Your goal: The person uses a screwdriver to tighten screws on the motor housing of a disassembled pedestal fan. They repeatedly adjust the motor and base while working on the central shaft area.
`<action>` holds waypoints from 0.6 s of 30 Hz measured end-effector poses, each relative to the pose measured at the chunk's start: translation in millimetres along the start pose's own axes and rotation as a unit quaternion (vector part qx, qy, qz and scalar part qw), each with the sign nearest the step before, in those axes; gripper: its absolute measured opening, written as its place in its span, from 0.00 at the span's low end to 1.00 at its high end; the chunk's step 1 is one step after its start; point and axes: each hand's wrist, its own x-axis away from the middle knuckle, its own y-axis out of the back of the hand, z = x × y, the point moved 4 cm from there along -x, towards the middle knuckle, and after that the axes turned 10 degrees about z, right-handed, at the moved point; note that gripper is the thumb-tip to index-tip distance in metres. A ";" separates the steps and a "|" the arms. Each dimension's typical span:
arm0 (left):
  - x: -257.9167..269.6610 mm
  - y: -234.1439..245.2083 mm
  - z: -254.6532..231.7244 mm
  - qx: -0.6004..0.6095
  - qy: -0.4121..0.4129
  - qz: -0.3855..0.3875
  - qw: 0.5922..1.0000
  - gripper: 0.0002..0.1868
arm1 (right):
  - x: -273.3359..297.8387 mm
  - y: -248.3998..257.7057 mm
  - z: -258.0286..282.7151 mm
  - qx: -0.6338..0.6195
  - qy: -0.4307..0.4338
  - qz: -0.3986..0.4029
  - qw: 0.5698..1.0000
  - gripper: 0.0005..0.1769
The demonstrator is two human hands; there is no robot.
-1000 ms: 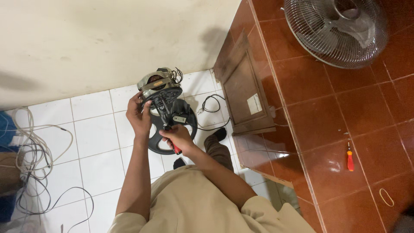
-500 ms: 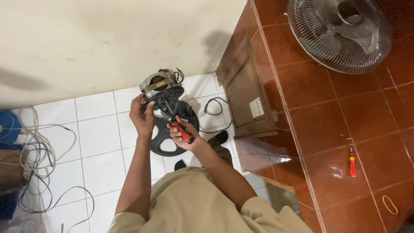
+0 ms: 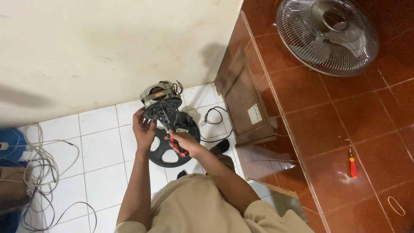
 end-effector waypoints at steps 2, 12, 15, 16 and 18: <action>2.7 0.9 4.8 -0.014 0.001 -0.006 1.000 0.22 | 1.1 -0.9 1.9 0.015 0.001 -0.014 1.000 0.29; 0.6 7.9 24.0 -0.096 -0.002 -0.018 0.995 0.16 | 2.8 -4.7 9.3 0.104 0.051 -0.036 0.993 0.27; -0.3 14.0 27.3 -0.105 0.055 -0.015 0.993 0.14 | 6.0 -4.2 9.9 0.128 0.056 -0.041 0.989 0.26; -1.1 16.1 28.3 -0.108 0.083 -0.015 0.991 0.14 | 5.9 -3.8 10.5 0.134 0.057 -0.041 0.988 0.25; -2.5 15.7 25.2 -0.107 0.073 -0.010 0.991 0.14 | 5.0 -2.5 11.9 0.151 0.063 -0.048 0.985 0.22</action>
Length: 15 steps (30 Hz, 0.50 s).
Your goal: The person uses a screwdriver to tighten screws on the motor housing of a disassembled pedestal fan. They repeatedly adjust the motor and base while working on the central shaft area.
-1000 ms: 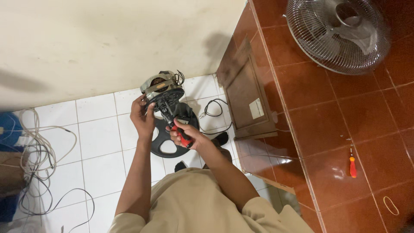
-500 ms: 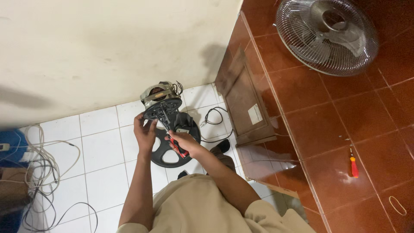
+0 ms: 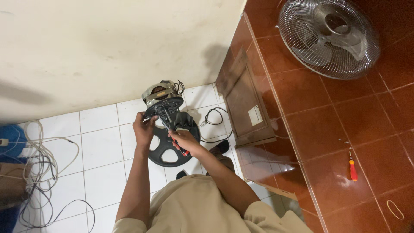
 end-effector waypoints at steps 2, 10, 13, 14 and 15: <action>-0.1 0.0 -2.7 -0.011 -0.006 0.002 1.000 0.14 | -1.8 0.4 -1.1 0.019 0.004 -0.001 1.000 0.18; -0.8 -0.6 6.0 -0.005 -0.038 -0.003 0.999 0.13 | -6.9 0.7 -16.8 0.013 0.031 -0.078 0.996 0.28; -4.7 -0.2 12.1 0.035 -0.038 0.001 0.999 0.13 | -5.1 0.5 -12.1 -0.003 0.042 -0.086 0.995 0.27; -5.4 0.5 13.4 0.032 -0.035 0.001 0.999 0.12 | -2.9 -1.2 -10.3 -0.007 0.033 -0.081 0.996 0.25; -6.4 1.4 14.2 0.028 -0.032 0.002 0.999 0.12 | -0.4 -4.1 -8.2 -0.010 0.023 -0.076 0.997 0.23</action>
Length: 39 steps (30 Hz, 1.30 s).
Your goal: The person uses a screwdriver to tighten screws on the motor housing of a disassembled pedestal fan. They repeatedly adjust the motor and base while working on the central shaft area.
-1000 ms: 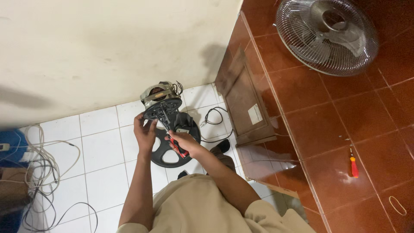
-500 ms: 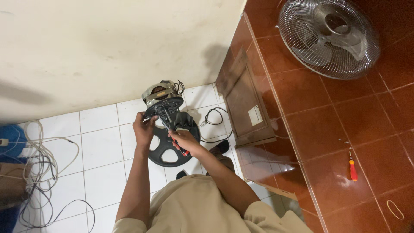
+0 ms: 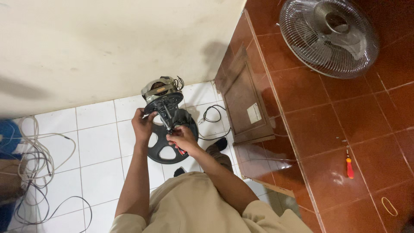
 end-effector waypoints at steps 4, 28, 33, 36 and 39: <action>1.4 0.3 0.4 0.046 0.005 0.015 0.999 0.11 | 13.7 -10.7 9.3 0.054 -0.008 -0.009 0.998 0.15; 1.1 -1.7 -4.0 -0.004 0.011 -0.018 1.000 0.12 | -4.8 -14.2 -16.6 -0.181 -0.064 0.018 0.981 0.17; 3.9 -1.5 -13.2 0.049 -0.033 0.013 0.998 0.11 | -8.7 -9.2 -23.6 -0.288 -0.108 0.072 0.949 0.18; 2.7 0.9 -11.5 0.027 -0.016 0.014 0.999 0.12 | -10.8 -8.2 -27.4 -0.384 -0.106 0.163 0.903 0.20; 0.7 -0.2 -7.1 0.001 -0.018 0.007 1.000 0.12 | -14.6 -7.0 -34.6 -0.432 -0.114 0.186 0.875 0.20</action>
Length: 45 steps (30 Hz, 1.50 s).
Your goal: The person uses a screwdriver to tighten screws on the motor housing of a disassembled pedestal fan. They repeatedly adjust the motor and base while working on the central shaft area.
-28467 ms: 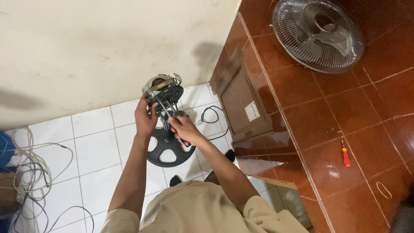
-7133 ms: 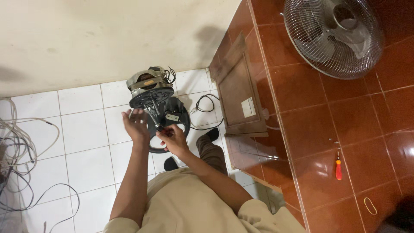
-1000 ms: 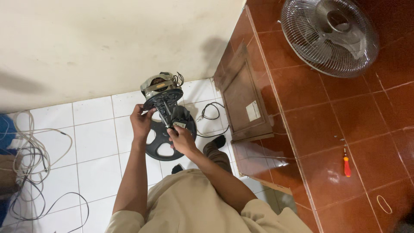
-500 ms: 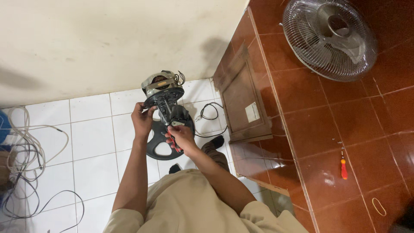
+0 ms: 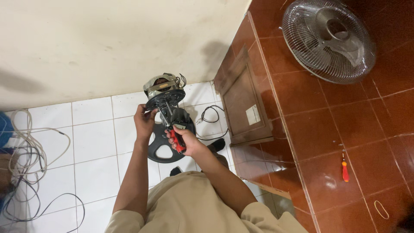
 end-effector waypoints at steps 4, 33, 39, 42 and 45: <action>3.3 -4.4 10.5 0.005 0.000 -0.013 1.000 0.11 | -5.0 8.0 -2.9 0.027 0.020 -0.065 0.997 0.16; 3.3 -8.9 8.9 0.014 -0.001 -0.027 1.000 0.09 | 13.6 -28.1 4.7 0.328 0.107 -0.218 0.913 0.25; 6.4 -9.8 7.1 0.004 0.015 -0.024 1.000 0.10 | 19.3 -31.9 5.9 0.384 0.130 -0.272 0.873 0.24; 7.7 -9.4 8.4 -0.001 0.012 -0.027 1.000 0.10 | 18.7 -27.5 3.1 0.352 0.130 -0.257 0.890 0.21; 4.5 -6.6 11.1 0.033 0.017 -0.026 0.999 0.09 | 13.7 -22.8 -0.2 0.297 0.112 -0.226 0.921 0.17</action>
